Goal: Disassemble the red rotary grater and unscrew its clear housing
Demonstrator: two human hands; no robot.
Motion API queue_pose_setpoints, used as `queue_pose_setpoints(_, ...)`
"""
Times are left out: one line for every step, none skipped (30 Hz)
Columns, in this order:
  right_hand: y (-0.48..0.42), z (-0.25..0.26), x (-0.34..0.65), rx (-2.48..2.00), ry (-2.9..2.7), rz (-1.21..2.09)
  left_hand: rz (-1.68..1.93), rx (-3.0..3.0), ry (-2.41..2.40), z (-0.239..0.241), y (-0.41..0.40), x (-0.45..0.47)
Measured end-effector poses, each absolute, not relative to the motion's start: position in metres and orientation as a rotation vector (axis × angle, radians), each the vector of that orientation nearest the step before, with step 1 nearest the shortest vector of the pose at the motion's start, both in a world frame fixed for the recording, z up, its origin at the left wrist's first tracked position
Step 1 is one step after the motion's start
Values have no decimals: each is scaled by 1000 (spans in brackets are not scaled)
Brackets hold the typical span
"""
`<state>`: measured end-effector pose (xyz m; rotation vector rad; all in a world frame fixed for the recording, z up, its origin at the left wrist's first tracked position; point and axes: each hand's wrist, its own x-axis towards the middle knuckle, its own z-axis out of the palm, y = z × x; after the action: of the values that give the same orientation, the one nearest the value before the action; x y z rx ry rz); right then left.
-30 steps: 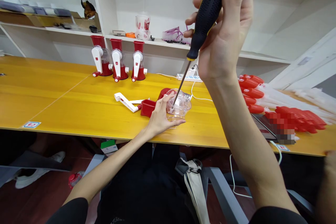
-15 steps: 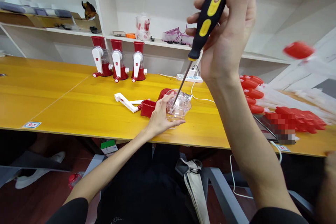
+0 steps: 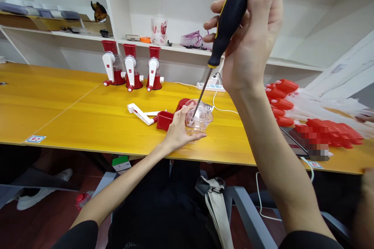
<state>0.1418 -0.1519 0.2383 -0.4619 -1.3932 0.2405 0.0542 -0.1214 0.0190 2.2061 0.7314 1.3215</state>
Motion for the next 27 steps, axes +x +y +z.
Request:
queue_pose_setpoints(-152,238,142,-469,-1405,246,1323,2207,726,19,-121,54)
queue_pose_setpoints(-152,239,142,-478,-1410,233,1324,2208,723,19,-121,54)
queue_pose_setpoints(-152,239,141,-486,-1405,203,1325,2210,724,19,-121,54)
queue_pose_setpoints(-152,239,141,-494,-1397,171,1327,2212,725,19,-121,54)
queue_pose_setpoints(-152,239,140,-497,-1380,139,1329,2219,724,19,-120,54)
queue_pose_setpoints(-152,239,139,-494,-1362,118,1330,2230,719,19,-120,54)
queue_pose_setpoints(-152,239,138,-481,-1349,108,1332,2243,710,19,-120,54)
queue_pose_setpoints(-151,239,138,-460,-1349,106,1333,2259,699,19,-120,54)
queue_pose_setpoints(-151,239,139,-434,-1356,104,1334,2275,686,19,-120,54)
queue_pose_setpoints(-150,240,140,-411,-1375,102,1334,2292,676,20,-120,53)
queue_pose_setpoints(-150,240,142,-394,-1390,98,1333,2311,667,21,-120,53)
queue_pose_setpoints(-149,240,144,-390,-1410,101,1335,2334,652,23,-119,51)
queue_pose_setpoints(-149,239,147,-390,-1421,104,1339,2362,630,25,-119,50)
queue_pose_setpoints(-148,239,149,-398,-1432,111,1350,2391,606,29,-118,47)
queue_pose_setpoints(-147,239,151,-411,-1437,116,1373,2413,582,34,-118,44)
queue_pose_setpoints(-146,239,152,-424,-1432,118,1413,2422,557,39,-118,40)
queue_pose_setpoints(-145,239,153,-431,-1419,109,1480,2406,539,46,-120,36)
queue_pose_setpoints(-144,239,153,-440,-1415,98,1562,2363,521,54,-124,32)
queue_pose_setpoints(-143,239,153,-448,-1408,80,1669,2288,490,63,-131,27)
queue_pose_setpoints(-142,239,153,-455,-1405,61,1772,2189,468,72,-141,22)
queue_pose_setpoints(-140,240,153,-450,-1407,32,1808,2117,443,82,-155,17)
queue_pose_setpoints(-137,240,154,-442,-1420,-1,1753,2067,393,91,-171,12)
queue_pose_setpoints(-134,241,154,-436,-1435,-34,1653,2024,301,101,-189,6)
queue_pose_setpoints(-130,241,155,-427,-1444,-64,1504,1989,199,110,-208,0)
queue_pose_setpoints(-126,241,156,-399,-1444,-91,1293,1995,101,118,-227,-6)
queue_pose_setpoints(-122,242,157,-363,-1446,-99,1080,2033,19,124,-245,-12)
queue_pose_setpoints(-119,242,158,-323,-1448,-88,863,2095,-48,128,-261,-19)
